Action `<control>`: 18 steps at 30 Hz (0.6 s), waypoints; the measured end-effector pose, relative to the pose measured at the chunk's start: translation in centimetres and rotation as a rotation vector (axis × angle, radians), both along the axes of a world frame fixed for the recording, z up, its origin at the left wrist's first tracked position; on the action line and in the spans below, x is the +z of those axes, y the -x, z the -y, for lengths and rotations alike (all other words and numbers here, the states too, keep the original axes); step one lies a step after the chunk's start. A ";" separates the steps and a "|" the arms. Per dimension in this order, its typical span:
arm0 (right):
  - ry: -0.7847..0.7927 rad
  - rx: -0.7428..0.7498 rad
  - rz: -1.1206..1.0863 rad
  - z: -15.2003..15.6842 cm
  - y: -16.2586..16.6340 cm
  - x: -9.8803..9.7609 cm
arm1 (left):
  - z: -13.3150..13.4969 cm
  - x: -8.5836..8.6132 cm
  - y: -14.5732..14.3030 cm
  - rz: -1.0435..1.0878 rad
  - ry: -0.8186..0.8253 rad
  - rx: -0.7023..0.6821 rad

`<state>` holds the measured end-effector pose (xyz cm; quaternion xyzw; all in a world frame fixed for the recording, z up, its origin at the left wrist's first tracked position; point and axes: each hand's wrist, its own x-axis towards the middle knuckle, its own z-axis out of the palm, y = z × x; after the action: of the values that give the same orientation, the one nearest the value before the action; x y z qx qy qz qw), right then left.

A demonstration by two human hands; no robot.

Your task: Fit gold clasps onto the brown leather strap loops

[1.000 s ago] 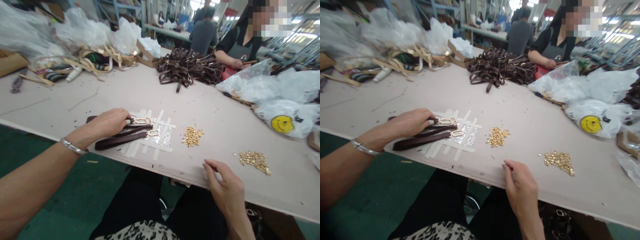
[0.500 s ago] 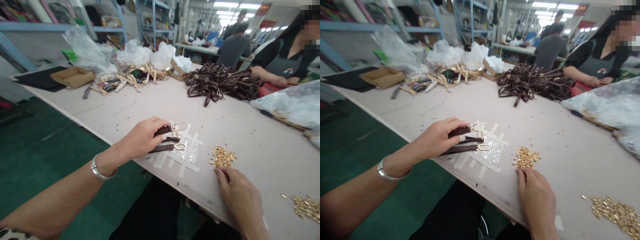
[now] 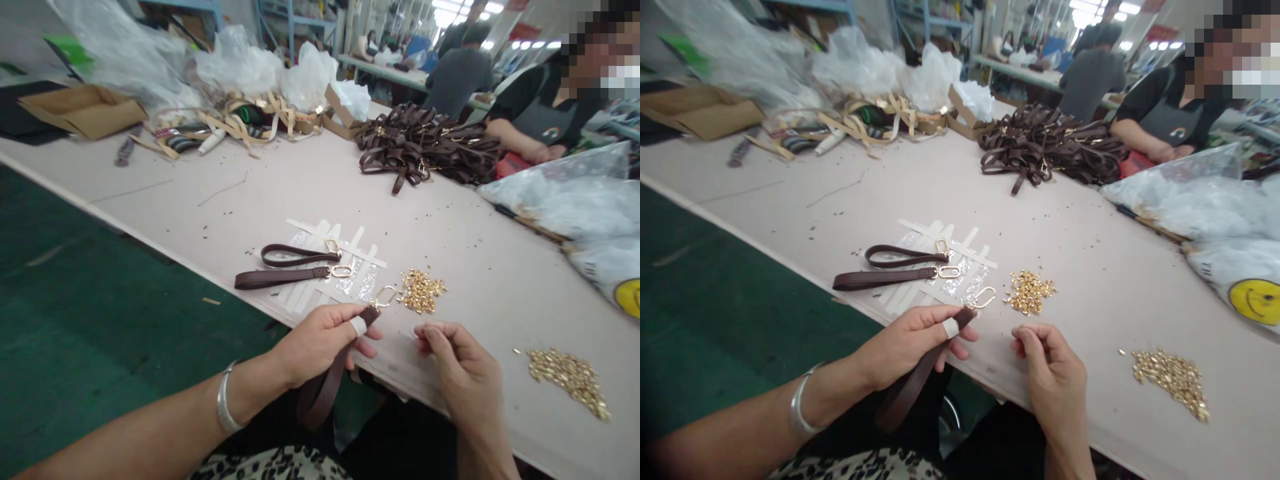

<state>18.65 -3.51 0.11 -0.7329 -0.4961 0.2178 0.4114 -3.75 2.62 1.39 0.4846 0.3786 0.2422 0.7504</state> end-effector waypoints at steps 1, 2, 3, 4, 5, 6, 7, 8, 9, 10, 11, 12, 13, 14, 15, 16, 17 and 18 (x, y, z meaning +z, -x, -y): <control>-0.014 0.013 -0.107 0.4 0.8 0.2 | 0.3 -0.5 -0.5 0.037 0.024 -0.009; -0.025 0.036 -0.208 0.7 1.7 0.3 | 0.5 -0.9 -0.9 0.072 0.028 -0.017; -0.028 0.063 -0.296 0.9 2.5 0.4 | 0.7 -1.2 -1.2 0.101 0.016 -0.027; -0.024 0.088 -0.370 1.1 3.2 0.4 | 0.8 -1.4 -1.5 0.123 -0.005 -0.039; -0.015 0.107 -0.434 1.2 3.8 0.4 | 0.9 -1.4 -1.7 0.140 -0.028 -0.047; -0.002 0.116 -0.486 1.2 4.3 0.3 | 1.0 -1.4 -1.8 0.152 -0.047 -0.049; 0.013 0.115 -0.519 1.2 4.6 0.2 | 1.1 -1.3 -1.8 0.157 -0.060 -0.046; 0.027 0.110 -0.533 1.2 4.8 0.1 | 1.1 -1.2 -1.8 0.156 -0.071 -0.044; 0.034 0.102 -0.529 1.2 4.9 0.0 | 1.1 -1.0 -1.8 0.149 -0.082 -0.044; 0.038 0.095 -0.512 1.2 5.0 0.0 | 1.2 -0.9 -1.8 0.136 -0.096 -0.046; 0.038 0.092 -0.485 1.2 5.0 0.0 | 1.2 -0.9 -1.7 0.120 -0.113 -0.048; 0.032 0.094 -0.450 1.2 4.9 0.0 | 1.2 -0.9 -1.6 0.106 -0.129 -0.052; 0.020 0.105 -0.417 1.1 4.9 -0.1 | 1.3 -0.9 -1.5 0.094 -0.147 -0.053; 0.006 0.122 -0.393 1.1 4.8 -0.1 | 1.4 -1.0 -1.5 0.084 -0.166 -0.054; -0.006 0.139 -0.382 1.2 4.7 -0.1 | 1.5 -1.0 -1.4 0.075 -0.183 -0.053; -0.014 0.158 -0.384 1.2 4.7 -0.2 | 1.5 -1.1 -1.4 0.070 -0.198 -0.053; -0.018 0.174 -0.395 1.2 4.6 -0.2 | 1.6 -1.2 -1.4 0.067 -0.208 -0.055; -0.017 0.189 -0.411 1.2 4.5 -0.3 | 1.7 -1.3 -1.4 0.068 -0.213 -0.062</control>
<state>14.16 -4.75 -0.20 -0.6200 -0.4701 0.3957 0.4879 -2.36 0.96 0.13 0.5645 0.3101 0.2741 0.7142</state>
